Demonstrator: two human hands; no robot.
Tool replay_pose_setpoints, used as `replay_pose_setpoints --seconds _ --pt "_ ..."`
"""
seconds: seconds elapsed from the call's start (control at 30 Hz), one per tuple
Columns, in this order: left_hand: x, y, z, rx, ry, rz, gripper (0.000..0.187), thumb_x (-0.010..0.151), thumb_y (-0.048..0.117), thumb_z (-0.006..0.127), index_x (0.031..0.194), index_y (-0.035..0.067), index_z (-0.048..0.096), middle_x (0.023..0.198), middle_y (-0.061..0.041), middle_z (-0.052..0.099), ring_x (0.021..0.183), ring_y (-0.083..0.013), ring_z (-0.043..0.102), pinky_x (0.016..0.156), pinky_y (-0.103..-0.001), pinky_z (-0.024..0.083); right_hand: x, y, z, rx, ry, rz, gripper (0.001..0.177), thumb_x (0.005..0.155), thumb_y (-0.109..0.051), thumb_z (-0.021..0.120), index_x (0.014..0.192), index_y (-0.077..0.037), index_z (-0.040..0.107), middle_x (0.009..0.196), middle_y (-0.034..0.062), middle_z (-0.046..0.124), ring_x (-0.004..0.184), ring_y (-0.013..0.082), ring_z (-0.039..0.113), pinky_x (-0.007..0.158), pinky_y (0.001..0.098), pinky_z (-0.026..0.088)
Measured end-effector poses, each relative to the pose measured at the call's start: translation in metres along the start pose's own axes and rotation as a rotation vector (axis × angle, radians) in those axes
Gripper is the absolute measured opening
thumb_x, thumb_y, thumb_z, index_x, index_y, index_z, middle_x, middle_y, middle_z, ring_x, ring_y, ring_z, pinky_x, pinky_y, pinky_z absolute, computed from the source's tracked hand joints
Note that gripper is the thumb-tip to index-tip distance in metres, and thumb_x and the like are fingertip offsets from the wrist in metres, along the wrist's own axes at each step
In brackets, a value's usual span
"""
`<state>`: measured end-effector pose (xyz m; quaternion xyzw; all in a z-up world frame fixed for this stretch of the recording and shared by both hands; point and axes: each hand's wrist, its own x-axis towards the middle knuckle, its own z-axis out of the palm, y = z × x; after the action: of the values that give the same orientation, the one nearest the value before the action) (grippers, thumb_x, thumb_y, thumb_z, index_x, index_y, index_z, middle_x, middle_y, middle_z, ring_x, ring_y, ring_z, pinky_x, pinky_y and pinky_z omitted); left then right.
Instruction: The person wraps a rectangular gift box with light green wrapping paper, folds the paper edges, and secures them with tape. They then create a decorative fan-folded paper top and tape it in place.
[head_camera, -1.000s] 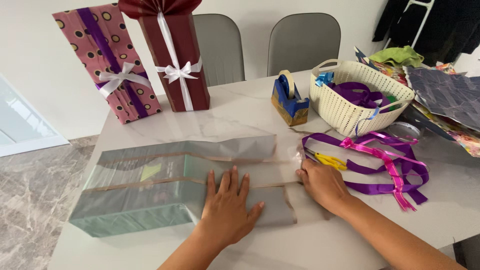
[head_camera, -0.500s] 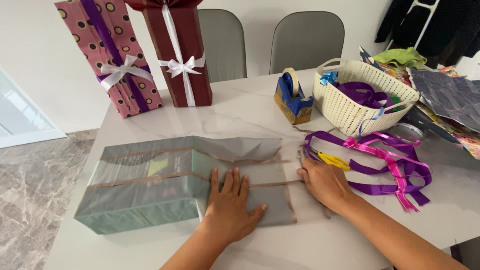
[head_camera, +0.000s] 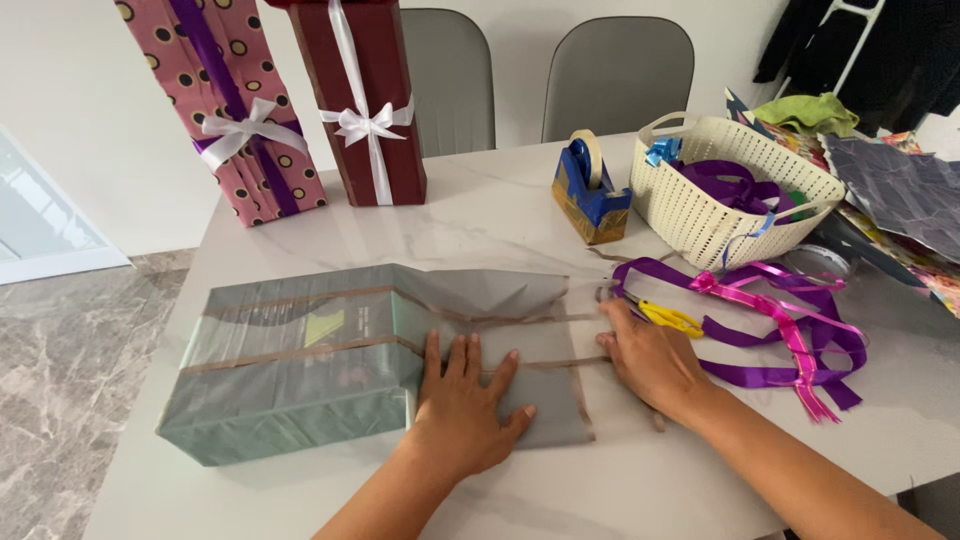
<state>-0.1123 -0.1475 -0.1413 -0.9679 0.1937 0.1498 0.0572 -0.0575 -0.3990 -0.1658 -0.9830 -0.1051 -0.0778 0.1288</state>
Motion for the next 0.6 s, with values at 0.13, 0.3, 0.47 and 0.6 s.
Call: replay_pose_setpoints --seconds 0.13,0.3,0.47,0.6 --pt "0.0 -0.001 -0.003 0.008 -0.027 -0.005 0.077 0.099 0.064 0.022 0.163 0.023 0.01 0.165 -0.027 0.009 0.154 -0.0421 0.003 0.117 -0.065 -0.016 0.002 0.001 -0.004 -0.005 -0.06 -0.041 0.019 0.099 -0.031 0.055 0.109 -0.017 0.061 0.083 0.0127 0.075 0.075 0.0349 0.072 0.067 0.0484 0.055" --pt "0.001 -0.001 -0.005 0.009 -0.008 -0.002 0.078 0.098 0.066 0.025 0.163 0.024 0.013 0.164 -0.028 0.013 0.153 -0.0431 0.008 0.117 -0.066 -0.016 0.003 -0.003 -0.016 0.032 -0.126 0.089 0.029 0.095 -0.045 0.062 0.103 -0.017 0.066 0.081 0.0118 0.076 0.077 0.0315 0.073 0.069 0.0466 0.053" --pt "0.005 -0.001 -0.011 0.014 0.001 -0.018 0.081 0.095 0.069 0.035 0.161 0.024 0.02 0.161 -0.027 0.022 0.151 -0.0413 0.016 0.117 -0.066 -0.016 0.008 0.0 -0.022 0.077 -0.235 0.161 0.042 0.08 -0.05 0.076 0.102 -0.015 0.067 0.086 0.0077 0.077 0.081 0.0273 0.074 0.072 0.0441 0.055" --pt "0.007 -0.003 -0.019 0.008 -0.007 -0.012 0.083 0.09 0.072 0.047 0.158 0.026 0.033 0.148 -0.022 0.043 0.145 -0.039 0.032 0.117 -0.071 -0.014 0.027 0.022 -0.019 0.046 -0.299 0.042 0.037 0.079 -0.044 0.08 0.097 -0.013 0.071 0.088 0.0072 0.078 0.084 0.0241 0.074 0.075 0.0395 0.056"
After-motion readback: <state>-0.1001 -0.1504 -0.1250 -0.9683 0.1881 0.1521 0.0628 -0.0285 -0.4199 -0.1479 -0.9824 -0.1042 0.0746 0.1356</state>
